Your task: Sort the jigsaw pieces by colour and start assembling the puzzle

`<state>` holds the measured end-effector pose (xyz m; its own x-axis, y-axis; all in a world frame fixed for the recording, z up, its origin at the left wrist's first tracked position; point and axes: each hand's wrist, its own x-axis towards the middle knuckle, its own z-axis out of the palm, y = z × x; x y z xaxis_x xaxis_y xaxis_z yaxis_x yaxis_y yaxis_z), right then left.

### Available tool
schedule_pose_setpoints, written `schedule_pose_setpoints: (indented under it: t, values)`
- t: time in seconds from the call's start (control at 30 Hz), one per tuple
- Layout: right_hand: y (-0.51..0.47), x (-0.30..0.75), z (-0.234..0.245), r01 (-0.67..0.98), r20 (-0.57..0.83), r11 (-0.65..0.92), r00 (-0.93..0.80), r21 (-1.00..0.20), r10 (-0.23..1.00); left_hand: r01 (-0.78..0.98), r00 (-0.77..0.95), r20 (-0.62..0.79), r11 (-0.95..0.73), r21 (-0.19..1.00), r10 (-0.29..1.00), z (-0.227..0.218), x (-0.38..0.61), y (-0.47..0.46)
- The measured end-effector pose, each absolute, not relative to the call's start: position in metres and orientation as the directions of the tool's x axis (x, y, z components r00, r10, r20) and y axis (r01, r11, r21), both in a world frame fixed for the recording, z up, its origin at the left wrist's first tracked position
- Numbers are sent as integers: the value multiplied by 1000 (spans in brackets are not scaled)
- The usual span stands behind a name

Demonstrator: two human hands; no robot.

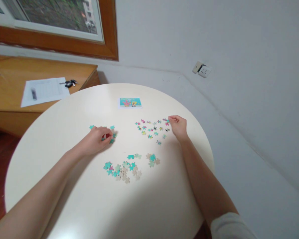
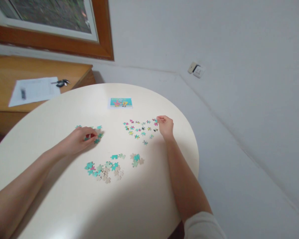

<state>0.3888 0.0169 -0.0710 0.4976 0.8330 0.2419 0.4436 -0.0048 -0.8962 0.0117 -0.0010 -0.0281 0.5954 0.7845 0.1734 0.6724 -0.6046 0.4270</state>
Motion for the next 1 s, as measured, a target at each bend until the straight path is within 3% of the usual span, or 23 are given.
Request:
schedule_pose_setpoints:
  t: [0.43,1.0]
  values:
    - [18,377,-80,464,221,8,405,-886,887,680,591,166,-598,423,790,-26,13,-3]
    - [12,368,-69,760,240,-116,340,-640,909,666,594,179,-604,437,784,-27,14,-2]
